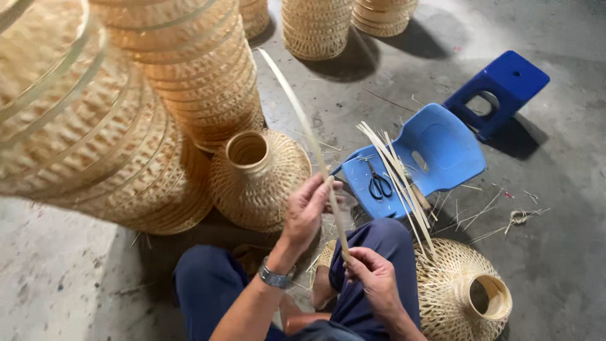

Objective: The person weaves bamboo strips into the necks and bodies of several woven bamboo baskets, using scissors to trim excess strips and handling multiple long, thin bamboo fibers.

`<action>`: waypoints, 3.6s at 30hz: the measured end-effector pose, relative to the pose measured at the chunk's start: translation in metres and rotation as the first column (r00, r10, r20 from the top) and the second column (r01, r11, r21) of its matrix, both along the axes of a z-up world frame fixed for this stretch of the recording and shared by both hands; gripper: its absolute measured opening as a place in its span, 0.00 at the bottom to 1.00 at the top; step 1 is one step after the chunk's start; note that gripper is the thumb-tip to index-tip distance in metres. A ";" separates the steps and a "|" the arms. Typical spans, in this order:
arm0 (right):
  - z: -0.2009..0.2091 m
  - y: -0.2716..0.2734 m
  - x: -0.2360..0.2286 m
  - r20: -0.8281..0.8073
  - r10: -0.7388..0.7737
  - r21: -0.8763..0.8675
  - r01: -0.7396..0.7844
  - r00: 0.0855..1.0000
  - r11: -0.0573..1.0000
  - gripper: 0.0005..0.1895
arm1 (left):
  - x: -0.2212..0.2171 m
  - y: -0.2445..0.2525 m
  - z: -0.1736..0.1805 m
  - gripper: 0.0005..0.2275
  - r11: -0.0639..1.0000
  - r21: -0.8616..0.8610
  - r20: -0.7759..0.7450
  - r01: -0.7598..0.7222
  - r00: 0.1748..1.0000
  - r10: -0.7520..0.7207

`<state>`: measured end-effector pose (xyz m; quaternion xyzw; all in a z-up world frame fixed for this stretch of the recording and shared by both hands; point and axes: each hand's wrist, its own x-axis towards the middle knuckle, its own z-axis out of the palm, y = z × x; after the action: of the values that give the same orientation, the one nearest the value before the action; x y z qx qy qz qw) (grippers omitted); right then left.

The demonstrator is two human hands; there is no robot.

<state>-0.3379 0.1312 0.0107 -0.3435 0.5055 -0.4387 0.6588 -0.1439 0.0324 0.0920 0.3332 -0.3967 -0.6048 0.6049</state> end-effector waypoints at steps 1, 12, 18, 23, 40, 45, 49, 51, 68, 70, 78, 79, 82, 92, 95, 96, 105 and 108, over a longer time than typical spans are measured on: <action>-0.001 0.002 0.000 0.000 0.012 -0.003 -0.012 1.000 1.000 0.10 | 0.004 0.007 0.006 0.15 1.000 -0.003 0.000 -0.012 1.000 0.012; 0.025 0.026 -0.011 -0.161 0.256 -0.183 -0.284 0.953 0.941 0.13 | 0.077 0.030 0.033 0.08 0.947 0.030 -0.133 -0.320 0.938 0.321; 0.095 -0.005 0.001 -0.261 0.287 -0.292 -0.359 0.921 0.887 0.18 | 0.053 0.056 0.028 0.05 0.934 -0.096 0.047 -0.345 0.936 0.350; 0.095 0.005 0.016 -0.360 0.380 -0.106 -0.442 0.852 0.891 0.12 | 0.047 0.061 0.030 0.05 0.930 -0.100 -0.038 -0.355 0.935 0.353; 0.003 0.029 -0.080 -0.583 0.302 -0.254 -0.522 0.754 0.814 0.09 | 0.132 0.040 0.073 0.08 0.778 -0.235 -0.030 -0.582 0.805 0.593; 0.096 -0.004 -0.009 -0.662 -0.042 -0.570 -0.467 0.748 0.676 0.12 | 0.120 0.051 0.105 0.08 0.733 -0.436 0.029 -0.522 0.806 0.591; 0.158 -0.021 0.041 -0.572 -0.074 -0.710 -0.448 0.817 0.542 0.10 | 0.101 0.068 0.127 0.07 0.748 -0.549 0.139 -0.373 0.842 0.521; 0.177 -0.032 0.062 -0.525 -0.049 -0.734 -0.424 0.849 0.530 0.11 | 0.092 0.074 0.137 0.07 0.741 -0.600 0.229 -0.301 0.823 0.519; 0.181 -0.046 0.084 -0.321 0.252 -0.739 -0.408 0.913 0.536 0.07 | 0.069 0.101 0.111 0.07 0.822 -0.548 0.448 -0.151 0.777 0.442; 0.186 -0.043 0.083 -0.388 0.197 -0.753 -0.433 0.900 0.495 0.07 | 0.067 0.103 0.108 0.07 0.826 -0.534 0.378 -0.182 0.822 0.426; 0.203 -0.041 0.081 -0.531 -0.027 -0.806 -0.495 0.847 0.325 0.06 | 0.066 0.102 0.117 0.09 0.806 -0.549 0.381 -0.222 0.792 0.477; 0.204 -0.041 0.079 -0.542 -0.029 -0.803 -0.507 0.840 0.312 0.05 | 0.068 0.102 0.119 0.09 0.806 -0.549 0.380 -0.222 0.793 0.477; 0.206 -0.044 0.077 -0.568 -0.022 -0.786 -0.534 0.823 0.313 0.06 | 0.074 0.103 0.120 0.12 0.849 -0.488 0.476 -0.203 0.753 0.454; 0.202 -0.047 0.072 -0.591 0.033 -0.751 -0.564 0.806 0.344 0.08 | 0.074 0.099 0.108 0.15 0.917 -0.375 0.383 -0.134 0.879 0.285; 0.202 -0.045 0.072 -0.576 0.062 -0.761 -0.563 0.815 0.321 0.09 | 0.066 0.096 0.106 0.15 0.911 -0.379 0.355 -0.160 0.885 0.303; 0.202 -0.044 0.072 -0.577 0.062 -0.761 -0.564 0.814 0.320 0.09 | 0.065 0.095 0.106 0.14 0.912 -0.367 0.328 -0.181 0.893 0.309; 0.206 -0.042 0.073 -0.575 0.082 -0.765 -0.571 0.814 0.298 0.09 | 0.067 0.096 0.108 0.12 0.839 -0.513 0.412 -0.179 0.807 0.424; 0.207 -0.041 0.074 -0.584 0.070 -0.762 -0.575 0.809 0.298 0.08 | 0.066 0.097 0.110 0.12 0.824 -0.534 0.406 -0.189 0.797 0.446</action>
<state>-0.2637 0.0903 0.2181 -0.8363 0.2258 -0.4035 0.2948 -0.0780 0.1294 0.2022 0.3902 -0.6131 -0.2653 0.6336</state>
